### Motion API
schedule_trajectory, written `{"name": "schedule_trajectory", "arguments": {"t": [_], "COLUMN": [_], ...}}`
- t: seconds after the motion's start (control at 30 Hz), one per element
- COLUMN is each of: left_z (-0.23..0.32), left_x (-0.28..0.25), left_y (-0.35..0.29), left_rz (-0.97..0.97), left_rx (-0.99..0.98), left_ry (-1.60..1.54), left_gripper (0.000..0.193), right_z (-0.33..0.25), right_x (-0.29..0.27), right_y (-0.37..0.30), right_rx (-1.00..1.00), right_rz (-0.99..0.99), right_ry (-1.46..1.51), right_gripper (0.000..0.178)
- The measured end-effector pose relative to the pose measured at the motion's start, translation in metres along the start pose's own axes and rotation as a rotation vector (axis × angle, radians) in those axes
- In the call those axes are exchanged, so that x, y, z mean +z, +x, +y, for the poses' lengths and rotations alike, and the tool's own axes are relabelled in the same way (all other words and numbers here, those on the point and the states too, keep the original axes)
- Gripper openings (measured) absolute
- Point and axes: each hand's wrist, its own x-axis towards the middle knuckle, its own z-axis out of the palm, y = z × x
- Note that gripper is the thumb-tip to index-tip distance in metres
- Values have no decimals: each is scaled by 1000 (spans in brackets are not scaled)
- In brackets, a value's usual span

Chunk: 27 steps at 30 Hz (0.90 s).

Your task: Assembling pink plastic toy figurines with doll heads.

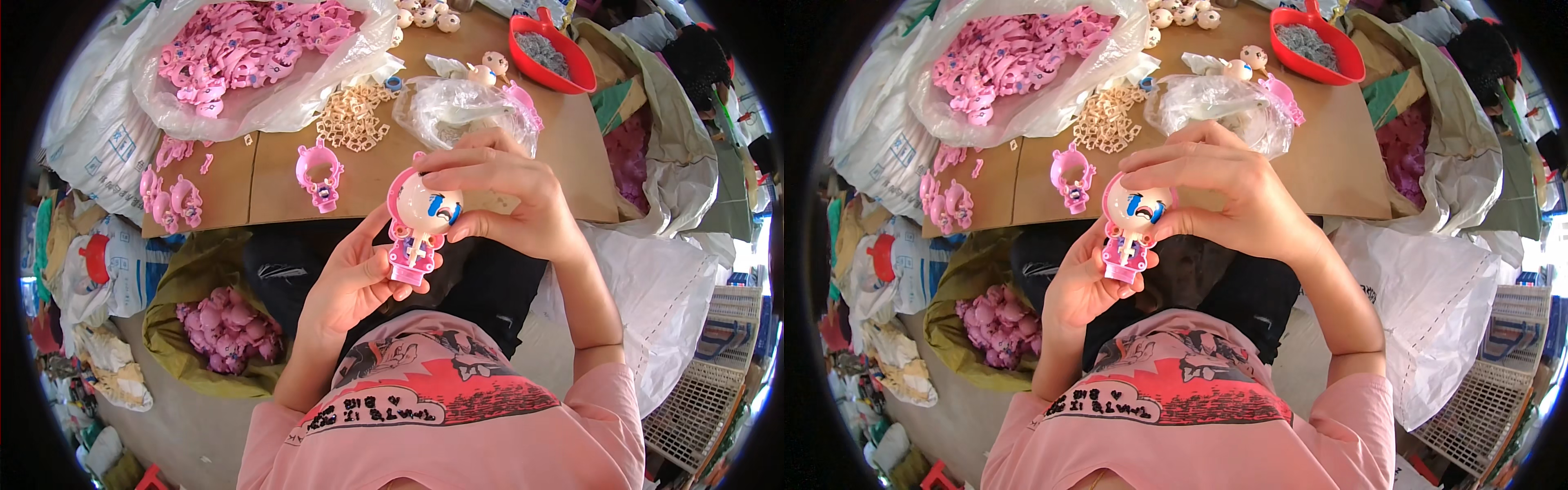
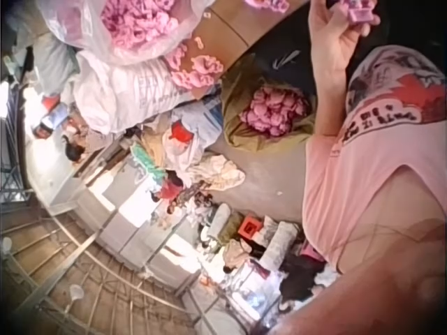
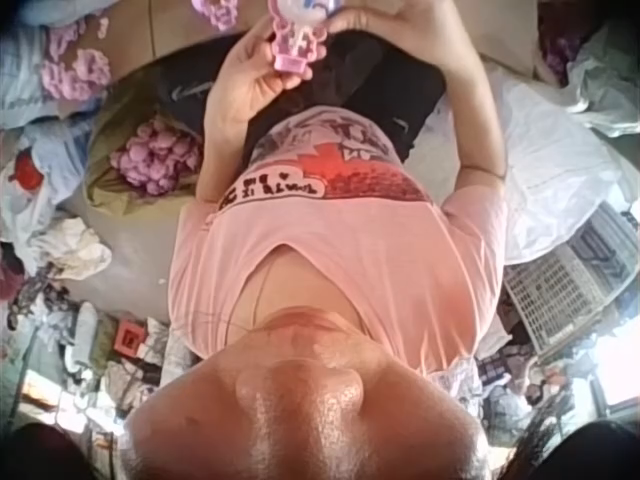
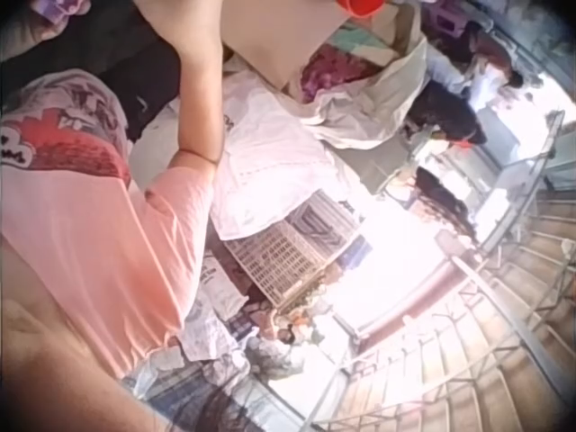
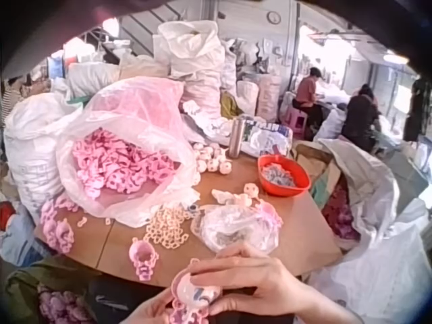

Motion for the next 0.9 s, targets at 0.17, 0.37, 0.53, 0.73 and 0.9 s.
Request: {"name": "schedule_trajectory", "arguments": {"t": [0.17,0.37,0.53,0.73,0.9], "left_z": [-1,-1,0,-4,-1], "left_x": [1,1,1,4,17], "left_y": [0,0,0,-1,-4], "left_rz": [0,6,8,74,69], "left_rx": [5,4,-3,33,27], "left_ry": [-7,-9,-12,122,146], "left_gripper": [78,77,78,87,96], "right_z": [3,3,4,6,4], "right_x": [3,1,1,3,5], "right_y": [-1,-3,-3,-7,-34], "right_rx": [-18,28,33,38,219], "right_rz": [20,-16,-39,67,278], "right_ry": [-10,-7,0,-17,270], "right_gripper": [43,45,47,69,50]}}
